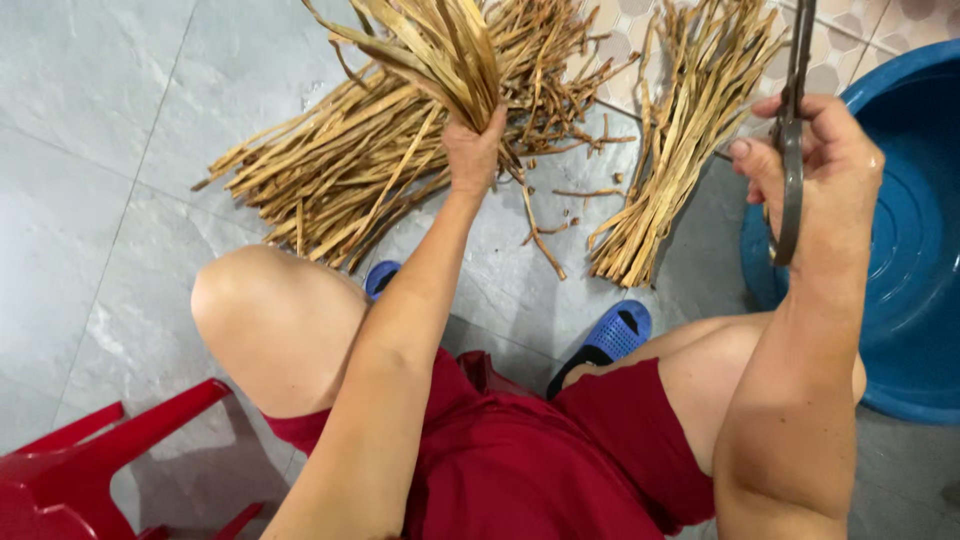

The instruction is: The person sits on a tiled floor and uses a pair of scissors to cut a bundle of dried, straw-like stems into shorter pieces. They hold the stems in their left hand and repeatedly snip them with the scissors in their right hand, dropping the cut pieces onto the floor.

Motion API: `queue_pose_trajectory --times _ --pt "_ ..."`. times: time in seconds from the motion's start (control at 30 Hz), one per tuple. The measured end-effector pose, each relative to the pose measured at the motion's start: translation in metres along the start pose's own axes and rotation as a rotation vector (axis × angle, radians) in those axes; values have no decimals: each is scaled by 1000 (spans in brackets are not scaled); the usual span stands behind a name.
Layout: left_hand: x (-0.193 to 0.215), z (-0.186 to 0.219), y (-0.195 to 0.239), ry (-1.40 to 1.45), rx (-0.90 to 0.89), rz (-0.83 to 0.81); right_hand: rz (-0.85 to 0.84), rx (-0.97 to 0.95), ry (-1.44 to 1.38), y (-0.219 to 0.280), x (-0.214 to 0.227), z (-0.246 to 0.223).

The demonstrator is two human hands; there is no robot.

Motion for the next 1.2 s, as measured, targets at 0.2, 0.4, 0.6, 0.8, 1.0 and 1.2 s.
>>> queue_pose_trajectory --times 0.2,0.4,0.6,0.8,1.0,1.2 --pt "-4 -28 30 -13 -31 -192 4 5 -56 4 -1 -5" --pt "-27 -16 -34 201 292 -205 82 -34 21 0 -8 -10" --pt "-30 86 -107 924 554 -412 3 41 -220 -12 -12 7" --pt "8 156 -99 1208 503 -388 41 -75 -701 -21 -26 32" --pt "16 173 -84 1265 443 -310 58 -303 -830 -27 -64 76" --pt "24 164 -90 1262 391 -281 193 -71 -814 -25 -51 56"
Point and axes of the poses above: each hand's wrist, its own y-axis away from the middle knuckle, its own x-axis out of the back of the hand, z = x × y, the point moved 5 cm from there along -y, towards the middle knuckle, and after that the axes turned 7 degrees about -y, right-handed, at the moved point
